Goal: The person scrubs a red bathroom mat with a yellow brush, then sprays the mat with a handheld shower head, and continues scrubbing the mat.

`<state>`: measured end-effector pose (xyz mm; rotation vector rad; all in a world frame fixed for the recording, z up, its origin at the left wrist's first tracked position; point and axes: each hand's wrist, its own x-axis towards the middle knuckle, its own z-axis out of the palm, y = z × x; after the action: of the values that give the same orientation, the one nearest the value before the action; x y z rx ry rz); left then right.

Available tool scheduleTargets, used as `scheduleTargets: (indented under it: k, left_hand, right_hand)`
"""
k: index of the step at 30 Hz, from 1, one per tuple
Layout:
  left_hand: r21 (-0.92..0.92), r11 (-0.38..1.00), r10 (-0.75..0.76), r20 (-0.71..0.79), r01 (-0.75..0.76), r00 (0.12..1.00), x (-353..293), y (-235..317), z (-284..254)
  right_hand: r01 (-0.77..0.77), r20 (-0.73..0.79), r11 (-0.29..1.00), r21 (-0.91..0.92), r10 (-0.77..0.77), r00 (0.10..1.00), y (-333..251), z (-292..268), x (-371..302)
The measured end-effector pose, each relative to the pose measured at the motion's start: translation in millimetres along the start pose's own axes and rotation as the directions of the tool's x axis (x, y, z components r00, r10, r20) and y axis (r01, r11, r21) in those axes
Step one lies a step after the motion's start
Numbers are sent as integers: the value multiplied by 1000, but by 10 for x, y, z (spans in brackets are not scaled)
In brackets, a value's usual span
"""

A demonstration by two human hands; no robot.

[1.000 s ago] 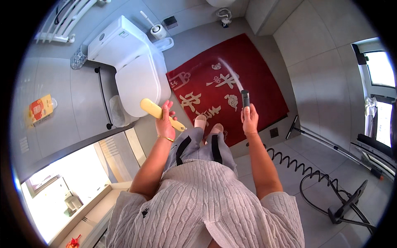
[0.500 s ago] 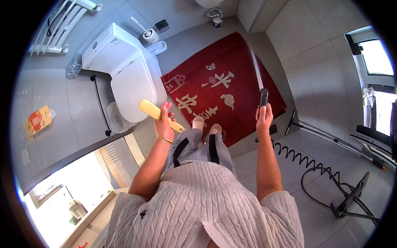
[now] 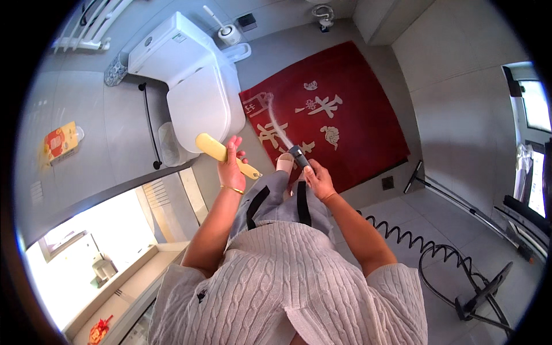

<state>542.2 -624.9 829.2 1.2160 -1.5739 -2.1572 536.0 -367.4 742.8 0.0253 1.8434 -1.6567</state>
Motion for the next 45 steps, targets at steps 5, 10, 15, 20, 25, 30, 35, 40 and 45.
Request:
scheduleTargets:
  k: [5, 10, 15, 20, 25, 30, 35, 40, 45]
  left_hand:
    - [-26, 1000, -13, -93, 11, 996, -93, -58, -187]
    - [-36, 999, -33, -112, 29, 993, -153, -142, -264]
    - [-19, 999, -32, -75, 31, 997, -97, -153, -232]
    - [-49, 999, -15, -33, 14, 999, -55, -104, -108]
    - [-44, 999, -14, -22, 13, 1000, -39, -89, -117]
    - [-51, 999, -8, -13, 7, 1000, -19, -100, -200]
    - [-51, 999, 9, -1, -9, 1000, -26, -70, -223]
    - [-48, 998, 41, 19, -40, 999, -52, -32, -222]
    - [-54, 997, 57, 46, -54, 997, -87, 27, -190]
  right_hand:
    - [139, 95, 986, -90, -131, 987, -124, 197, -39]
    - [86, 73, 981, -176, -74, 995, -106, 132, -42]
    - [7, -42, 967, -256, -19, 999, 16, -105, -74]
    - [-39, -125, 975, -220, 12, 992, -5, -236, -235]
    - [-27, -218, 959, -282, -37, 975, 63, -379, -288]
    - [-46, -374, 951, -307, -76, 924, 134, -561, -304]
    - [-10, -483, 955, -298, -142, 864, 180, -842, -326]
    - [69, -563, 964, -256, -206, 800, 63, -1051, -341]
    - [66, -628, 935, -350, -286, 724, -54, -1176, -420]
